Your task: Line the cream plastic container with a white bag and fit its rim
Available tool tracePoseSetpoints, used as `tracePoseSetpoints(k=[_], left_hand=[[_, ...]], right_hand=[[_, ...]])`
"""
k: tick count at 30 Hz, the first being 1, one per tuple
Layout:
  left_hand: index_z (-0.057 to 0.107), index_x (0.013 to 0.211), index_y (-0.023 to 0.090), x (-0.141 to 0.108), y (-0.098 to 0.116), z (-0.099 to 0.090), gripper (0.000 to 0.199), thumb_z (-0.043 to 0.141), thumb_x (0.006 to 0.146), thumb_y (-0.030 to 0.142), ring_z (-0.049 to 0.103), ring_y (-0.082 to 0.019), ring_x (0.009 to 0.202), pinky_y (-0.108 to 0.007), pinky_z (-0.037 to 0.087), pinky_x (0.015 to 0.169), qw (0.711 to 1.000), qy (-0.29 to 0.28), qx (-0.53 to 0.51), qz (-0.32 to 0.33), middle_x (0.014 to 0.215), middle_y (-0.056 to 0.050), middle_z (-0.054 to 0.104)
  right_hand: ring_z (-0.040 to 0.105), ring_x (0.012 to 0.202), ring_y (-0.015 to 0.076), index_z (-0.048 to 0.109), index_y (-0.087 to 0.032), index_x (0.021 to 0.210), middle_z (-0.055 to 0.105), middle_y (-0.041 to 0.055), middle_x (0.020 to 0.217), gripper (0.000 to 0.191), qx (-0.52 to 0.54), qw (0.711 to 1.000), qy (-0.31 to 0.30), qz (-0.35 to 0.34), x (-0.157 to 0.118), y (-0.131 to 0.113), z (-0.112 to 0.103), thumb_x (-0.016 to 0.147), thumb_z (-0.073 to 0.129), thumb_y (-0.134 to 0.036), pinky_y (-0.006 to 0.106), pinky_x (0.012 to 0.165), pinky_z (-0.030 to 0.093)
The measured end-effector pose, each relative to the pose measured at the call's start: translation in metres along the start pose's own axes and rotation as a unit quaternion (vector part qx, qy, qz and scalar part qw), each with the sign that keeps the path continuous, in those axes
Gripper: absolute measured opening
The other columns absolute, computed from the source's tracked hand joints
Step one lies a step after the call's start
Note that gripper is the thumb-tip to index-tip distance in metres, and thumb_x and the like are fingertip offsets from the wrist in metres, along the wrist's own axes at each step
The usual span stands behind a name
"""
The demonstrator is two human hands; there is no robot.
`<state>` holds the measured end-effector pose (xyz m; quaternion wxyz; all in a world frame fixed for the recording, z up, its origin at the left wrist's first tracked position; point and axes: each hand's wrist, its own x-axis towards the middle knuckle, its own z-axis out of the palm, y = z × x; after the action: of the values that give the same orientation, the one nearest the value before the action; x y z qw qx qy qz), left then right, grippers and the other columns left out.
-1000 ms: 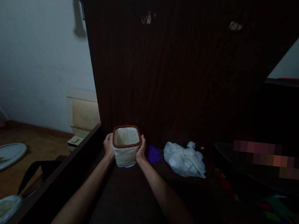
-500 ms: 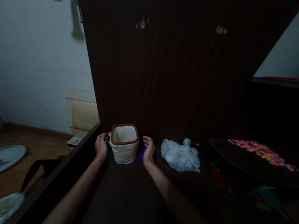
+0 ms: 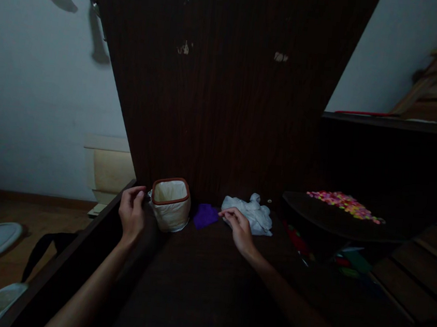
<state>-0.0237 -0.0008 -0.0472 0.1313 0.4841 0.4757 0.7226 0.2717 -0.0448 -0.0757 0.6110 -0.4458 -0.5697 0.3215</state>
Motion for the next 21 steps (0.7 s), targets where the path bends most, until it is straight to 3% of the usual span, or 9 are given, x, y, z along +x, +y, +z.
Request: tracePoseSetpoints(k=[2,5,7,9,11,14,17,21], left_hand=[[0.065,0.092,0.019,-0.009,0.024,-0.002,0.023,0.062,0.084,0.04,0.062,-0.022,0.099,-0.035,0.048,0.094,0.998,-0.027,0.011,0.053,0.099,-0.004,0.067],[0.064,0.093,0.019,-0.026,0.055,-0.004,0.015,0.056,0.093,0.032,0.063,-0.021,0.095,-0.033,0.05,0.088,0.965,-0.132,0.064,0.217,0.096,-0.005,0.067],[0.064,0.096,0.02,-0.037,0.068,-0.004,0.014,0.052,0.097,0.028,0.065,-0.019,0.092,-0.031,0.052,0.086,0.929,-0.246,0.09,0.26,0.095,-0.004,0.068],[0.064,0.103,0.02,-0.049,0.074,-0.003,0.018,0.048,0.1,0.029,0.067,-0.019,0.092,-0.031,0.054,0.086,0.874,-0.39,0.13,0.258,0.097,-0.005,0.07],[0.064,0.113,0.021,-0.061,0.071,-0.001,0.025,0.045,0.101,0.033,0.069,-0.022,0.098,-0.034,0.055,0.09,0.805,-0.509,0.185,0.242,0.105,-0.008,0.071],[0.06,0.127,0.019,-0.08,0.05,0.002,0.034,0.043,0.102,0.035,0.067,-0.027,0.112,-0.043,0.055,0.098,0.739,-0.582,0.26,0.22,0.121,-0.013,0.07],[0.052,0.139,0.02,-0.098,0.021,0.003,0.043,0.047,0.1,0.038,0.062,-0.029,0.125,-0.045,0.052,0.105,0.722,-0.598,0.277,0.211,0.137,-0.014,0.064],[0.048,0.146,0.021,-0.116,-0.009,0.002,0.05,0.046,0.102,0.044,0.047,-0.03,0.142,-0.048,0.045,0.114,0.698,-0.624,0.269,0.226,0.155,-0.012,0.048]], right_hand=[[0.065,0.094,0.0233,0.07,-0.022,0.086,0.073,0.0047,0.091,0.015,-0.043,0.999,-0.025,-0.015,-0.008,-0.01,-0.016,0.082,0.06,-0.033,0.039,0.091,0.048],[0.063,0.104,0.0255,0.069,-0.02,0.099,0.072,0.0085,0.103,0.021,-0.194,0.974,-0.105,-0.049,-0.021,-0.025,-0.036,0.085,0.058,-0.029,0.043,0.098,0.046],[0.06,0.113,0.0271,0.067,-0.017,0.111,0.069,0.012,0.114,0.028,-0.309,0.932,-0.178,-0.064,-0.031,-0.034,-0.045,0.089,0.053,-0.028,0.046,0.104,0.044],[0.056,0.123,0.0288,0.064,-0.015,0.122,0.065,0.0148,0.127,0.035,-0.387,0.889,-0.236,-0.057,-0.041,-0.041,-0.051,0.093,0.05,-0.029,0.048,0.11,0.041],[0.05,0.133,0.0311,0.06,-0.013,0.132,0.058,0.0168,0.141,0.043,-0.442,0.851,-0.283,-0.033,-0.05,-0.045,-0.052,0.095,0.049,-0.03,0.049,0.115,0.037],[0.039,0.144,0.036,0.052,-0.01,0.145,0.043,0.0174,0.157,0.056,-0.483,0.802,-0.352,0.021,-0.061,-0.044,-0.05,0.094,0.052,-0.034,0.051,0.119,0.031],[0.03,0.149,0.0387,0.047,-0.01,0.15,0.031,0.0168,0.163,0.062,-0.484,0.778,-0.396,0.055,-0.069,-0.036,-0.044,0.095,0.052,-0.038,0.053,0.122,0.026],[0.02,0.152,0.039,0.042,-0.011,0.153,0.023,0.0161,0.165,0.066,-0.462,0.781,-0.418,0.039,-0.075,-0.014,-0.037,0.096,0.05,-0.044,0.055,0.124,0.02]])
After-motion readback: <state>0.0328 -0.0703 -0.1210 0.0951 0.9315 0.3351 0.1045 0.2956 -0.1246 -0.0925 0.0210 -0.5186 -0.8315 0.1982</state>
